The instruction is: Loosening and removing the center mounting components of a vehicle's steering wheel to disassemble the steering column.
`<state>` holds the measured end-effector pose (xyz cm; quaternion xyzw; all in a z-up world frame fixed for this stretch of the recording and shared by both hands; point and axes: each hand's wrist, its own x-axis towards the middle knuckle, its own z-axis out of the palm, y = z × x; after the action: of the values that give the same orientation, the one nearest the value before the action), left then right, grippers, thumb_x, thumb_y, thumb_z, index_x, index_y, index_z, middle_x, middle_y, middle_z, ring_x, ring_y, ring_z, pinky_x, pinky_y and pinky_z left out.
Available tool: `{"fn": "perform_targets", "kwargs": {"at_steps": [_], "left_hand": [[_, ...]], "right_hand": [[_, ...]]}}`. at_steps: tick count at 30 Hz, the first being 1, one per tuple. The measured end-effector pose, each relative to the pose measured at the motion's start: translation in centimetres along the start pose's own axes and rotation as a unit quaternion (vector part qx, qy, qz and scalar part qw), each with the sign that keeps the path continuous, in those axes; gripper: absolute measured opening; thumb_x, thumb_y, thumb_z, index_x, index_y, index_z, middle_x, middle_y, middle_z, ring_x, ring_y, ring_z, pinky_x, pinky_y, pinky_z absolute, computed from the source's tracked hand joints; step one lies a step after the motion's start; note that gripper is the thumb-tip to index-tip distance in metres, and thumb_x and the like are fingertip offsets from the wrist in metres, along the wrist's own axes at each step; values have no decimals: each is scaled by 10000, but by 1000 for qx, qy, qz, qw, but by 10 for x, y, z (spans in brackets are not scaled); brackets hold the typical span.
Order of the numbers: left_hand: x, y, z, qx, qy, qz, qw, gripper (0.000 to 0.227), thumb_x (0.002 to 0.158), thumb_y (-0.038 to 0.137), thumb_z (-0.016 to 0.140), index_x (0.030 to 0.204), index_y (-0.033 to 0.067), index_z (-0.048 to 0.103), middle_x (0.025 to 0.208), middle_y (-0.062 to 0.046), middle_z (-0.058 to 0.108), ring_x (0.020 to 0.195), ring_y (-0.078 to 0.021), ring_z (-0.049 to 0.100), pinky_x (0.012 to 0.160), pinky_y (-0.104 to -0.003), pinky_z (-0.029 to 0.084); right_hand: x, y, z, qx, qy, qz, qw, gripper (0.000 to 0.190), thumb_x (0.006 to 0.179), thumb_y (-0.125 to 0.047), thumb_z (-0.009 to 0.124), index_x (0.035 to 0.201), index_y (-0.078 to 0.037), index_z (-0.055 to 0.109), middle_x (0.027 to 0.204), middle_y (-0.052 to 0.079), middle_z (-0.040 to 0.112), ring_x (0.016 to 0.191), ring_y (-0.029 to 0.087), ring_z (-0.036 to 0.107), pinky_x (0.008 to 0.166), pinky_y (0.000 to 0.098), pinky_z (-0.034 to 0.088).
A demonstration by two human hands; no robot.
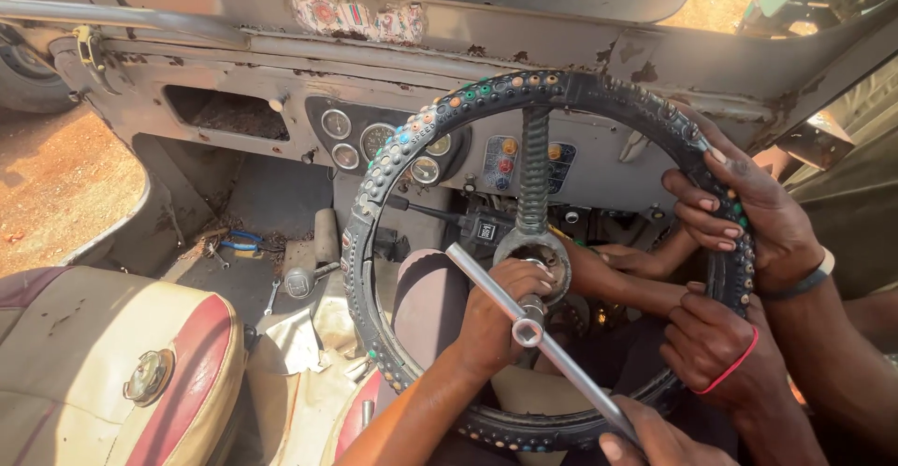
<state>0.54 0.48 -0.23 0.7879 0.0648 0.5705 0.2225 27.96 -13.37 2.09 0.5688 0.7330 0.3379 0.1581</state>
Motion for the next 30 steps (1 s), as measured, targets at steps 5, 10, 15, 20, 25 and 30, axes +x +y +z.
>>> {"fn": "perform_targets", "kwargs": {"at_steps": [5, 10, 15, 20, 25, 30], "left_hand": [[2, 1, -6, -4, -6, -20, 1000, 233, 865, 120, 698, 1075, 33, 648, 1144, -133, 693, 1127, -332, 691, 1039, -460, 542], [6, 16, -15, 61, -98, 118, 986, 223, 889, 126, 712, 1105, 103, 660, 1144, -60, 680, 1143, -278, 676, 1099, -457, 522], [5, 29, -23, 58, -49, 100, 992, 255, 900, 145, 733, 1130, 110, 629, 1132, -47, 669, 1126, -260, 665, 1107, -462, 529], [-6, 64, -49, 60, -101, 117, 986, 318, 900, 157, 731, 1201, 109, 641, 1120, -57, 662, 1105, -252, 664, 1061, -443, 521], [-50, 69, -60, 96, -224, 130, 961, 335, 1023, 159, 723, 1351, 113, 673, 1159, -25, 651, 1112, -193, 653, 1018, -380, 521], [-20, 63, -116, 140, -16, 91, 986, 227, 919, 118, 747, 1121, 68, 656, 1074, -62, 671, 998, -247, 675, 885, -411, 532]], "right_hand": [[0, 2, -11, -12, 9, -33, 999, 125, 858, -78, 622, 743, -40, 590, 818, 95, 618, 795, 226, 635, 728, 328, 530], [3, -6, -12, 37, -31, 15, 999, 95, 856, -114, 630, 797, -43, 607, 851, 94, 620, 804, 213, 644, 721, 314, 521], [3, -4, -20, 36, 12, -10, 999, 85, 820, -42, 650, 746, -27, 611, 809, 106, 643, 768, 224, 655, 696, 324, 536], [4, -4, -10, 78, 57, 17, 995, 100, 806, -17, 662, 715, 12, 632, 767, 116, 654, 747, 210, 661, 683, 317, 541], [8, -2, -29, 75, 106, -46, 990, 72, 640, 51, 689, 615, -8, 655, 742, 138, 703, 756, 272, 710, 703, 370, 567], [-27, 6, 56, 73, 76, -146, 984, 102, 694, -65, 681, 635, -3, 624, 746, 154, 676, 856, 302, 711, 874, 421, 579]]}}
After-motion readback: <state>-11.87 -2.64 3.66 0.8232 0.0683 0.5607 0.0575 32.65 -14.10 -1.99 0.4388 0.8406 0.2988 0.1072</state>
